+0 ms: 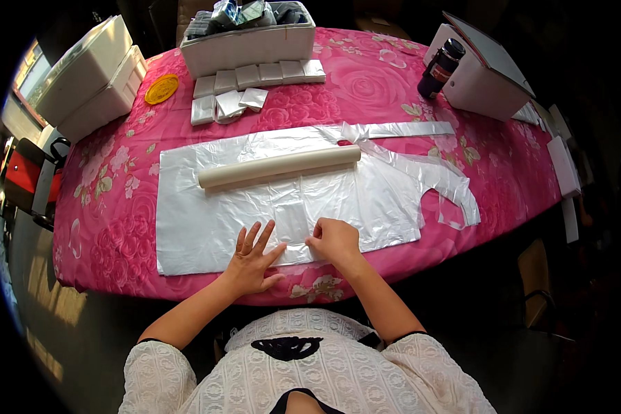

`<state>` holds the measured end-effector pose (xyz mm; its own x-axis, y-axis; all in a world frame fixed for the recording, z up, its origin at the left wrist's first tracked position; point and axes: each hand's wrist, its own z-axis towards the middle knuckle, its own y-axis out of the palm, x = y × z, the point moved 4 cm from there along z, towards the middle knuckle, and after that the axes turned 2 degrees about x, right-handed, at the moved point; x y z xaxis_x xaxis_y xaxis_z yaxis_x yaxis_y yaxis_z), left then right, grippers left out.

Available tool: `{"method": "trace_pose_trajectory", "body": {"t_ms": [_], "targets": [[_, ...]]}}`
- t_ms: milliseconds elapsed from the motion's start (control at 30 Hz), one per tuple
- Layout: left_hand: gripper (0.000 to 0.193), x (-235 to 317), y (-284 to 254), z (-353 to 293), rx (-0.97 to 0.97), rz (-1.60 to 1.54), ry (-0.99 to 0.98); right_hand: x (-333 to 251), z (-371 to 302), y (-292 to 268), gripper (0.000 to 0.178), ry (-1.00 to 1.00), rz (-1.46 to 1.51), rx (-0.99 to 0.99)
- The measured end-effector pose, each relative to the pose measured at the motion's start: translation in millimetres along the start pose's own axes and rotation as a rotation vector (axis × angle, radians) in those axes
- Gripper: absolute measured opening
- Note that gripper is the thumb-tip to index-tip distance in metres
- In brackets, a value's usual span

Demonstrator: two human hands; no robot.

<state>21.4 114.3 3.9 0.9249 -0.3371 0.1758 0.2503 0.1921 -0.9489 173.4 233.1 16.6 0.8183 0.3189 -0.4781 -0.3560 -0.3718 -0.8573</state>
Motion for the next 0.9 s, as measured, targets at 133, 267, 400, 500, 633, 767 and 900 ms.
{"method": "trace_pose_trajectory", "body": {"t_ms": [133, 267, 400, 500, 633, 767, 900], "targets": [[0.047, 1, -7, -8, 0.045, -0.095, -0.038, -4, -10, 6, 0.017, -0.059, -0.101, 0.035], [0.032, 4, -22, -16, 0.175, -0.536, -0.104, -33, -11, -14, 0.023, -0.265, -0.077, 0.108], [0.024, 17, 10, -71, -0.32, -1.407, -0.797, -39, 19, 20, 0.053, -0.631, -0.05, 0.158], [0.027, 32, 14, -110, -0.435, -1.525, -1.219, -45, 12, 54, 0.06, -0.591, -0.053, 0.128], [0.031, 33, 21, -142, -0.084, -1.841, -1.542, -87, -42, 89, 0.064, -0.64, 0.123, -0.172], [0.021, 21, 18, -143, 0.052, -1.733, -1.584, -116, -85, 106, 0.063, -0.727, 0.177, -0.482], [0.009, -2, -30, -106, -0.297, -0.85, -1.016, -124, -61, 77, 0.035, -1.14, 0.023, -0.148]]}}
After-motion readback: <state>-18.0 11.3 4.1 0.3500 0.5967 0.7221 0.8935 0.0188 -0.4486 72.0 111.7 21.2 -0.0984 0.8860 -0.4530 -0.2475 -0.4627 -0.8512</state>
